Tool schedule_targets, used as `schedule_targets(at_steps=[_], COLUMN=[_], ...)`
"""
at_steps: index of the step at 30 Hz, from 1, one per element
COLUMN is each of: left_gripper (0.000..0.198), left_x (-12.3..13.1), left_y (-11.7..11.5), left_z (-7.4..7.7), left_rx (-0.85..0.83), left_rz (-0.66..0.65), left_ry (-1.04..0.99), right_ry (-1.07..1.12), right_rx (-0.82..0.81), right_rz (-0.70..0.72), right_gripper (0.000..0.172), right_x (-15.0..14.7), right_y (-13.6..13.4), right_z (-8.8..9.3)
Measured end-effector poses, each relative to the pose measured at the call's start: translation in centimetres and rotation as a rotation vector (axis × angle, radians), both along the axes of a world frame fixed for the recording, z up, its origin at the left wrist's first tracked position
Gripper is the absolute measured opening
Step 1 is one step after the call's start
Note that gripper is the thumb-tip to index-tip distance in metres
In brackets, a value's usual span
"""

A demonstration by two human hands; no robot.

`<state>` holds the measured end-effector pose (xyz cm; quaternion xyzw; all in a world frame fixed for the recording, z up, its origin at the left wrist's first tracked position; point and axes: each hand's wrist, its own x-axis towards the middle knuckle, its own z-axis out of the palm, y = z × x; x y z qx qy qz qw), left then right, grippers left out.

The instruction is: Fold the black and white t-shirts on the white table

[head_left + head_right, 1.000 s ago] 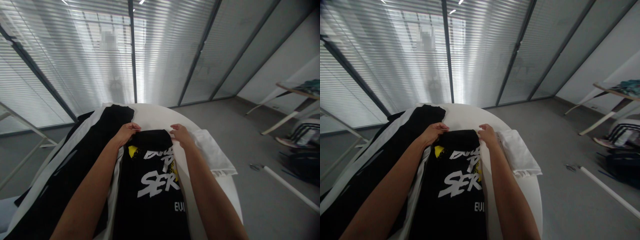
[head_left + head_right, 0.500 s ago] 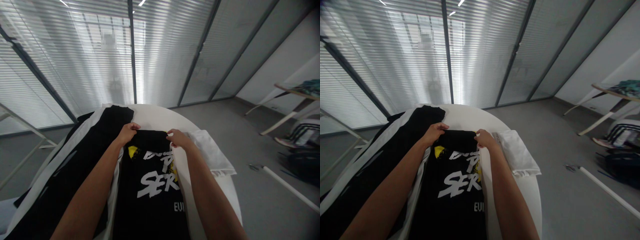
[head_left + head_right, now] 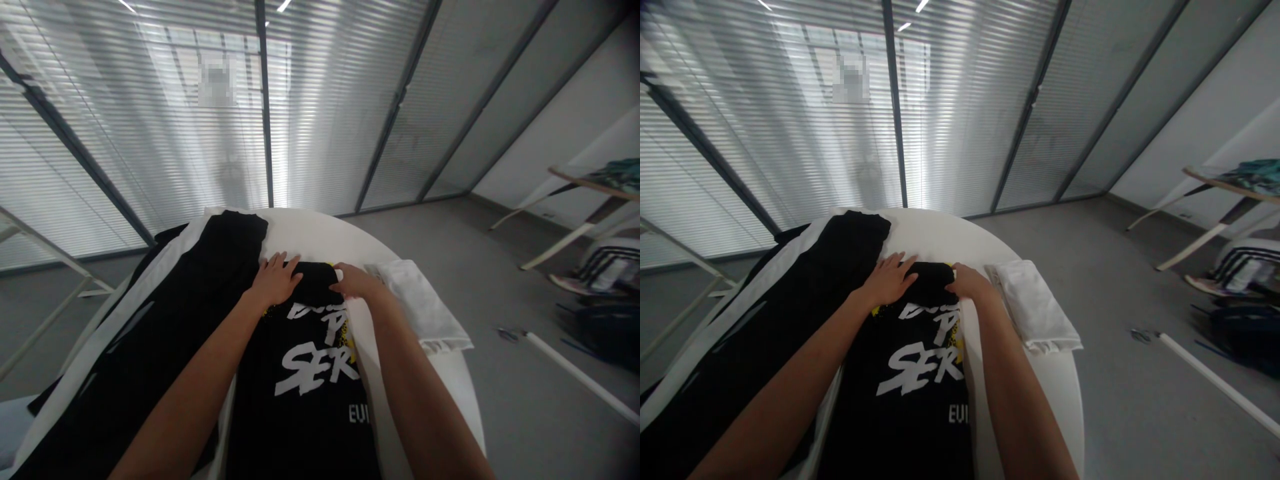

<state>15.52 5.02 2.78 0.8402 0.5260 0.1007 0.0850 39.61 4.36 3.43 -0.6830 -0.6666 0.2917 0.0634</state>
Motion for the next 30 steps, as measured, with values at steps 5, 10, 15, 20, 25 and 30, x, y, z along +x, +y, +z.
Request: schedule_targets(at_steps=[5, 10, 15, 20, 25, 30], left_gripper=[0.071, 0.086, 0.078, 0.054, 0.044, 0.031], left_x=[-1.5, -3.2, -4.9, -4.8, -4.3, -4.6], left_y=[1.2, 2.3, 3.4, 3.9, 3.6, 3.2], left_z=[-2.3, -1.4, 0.0, -0.2, -0.1, 0.9], left_rx=[-0.141, -0.183, -0.173, -0.255, -0.241, -0.239], left_rz=[-0.046, -0.005, 0.212, 0.273, 0.26, 0.203], left_ry=[0.023, 0.05, 0.0, 0.029, -0.095, -0.429], right_ry=[-0.045, -0.284, -0.13, -0.166, -0.09, 0.258], right_rx=[-0.042, 0.191, 0.269, 0.237, 0.205, 0.104], right_rz=[0.083, -0.014, -0.17, -0.183, -0.231, -0.316], right_gripper=[0.059, 0.04, 0.054, 0.045, 0.038, 0.017], right_x=[1.2, 2.0, -0.1, -2.2, -1.9, -1.2], right_y=[-0.1, 0.1, 0.6, 1.1, 1.4, 1.1], right_z=[-0.1, -0.1, -0.6, -1.6, -1.8, -1.0])
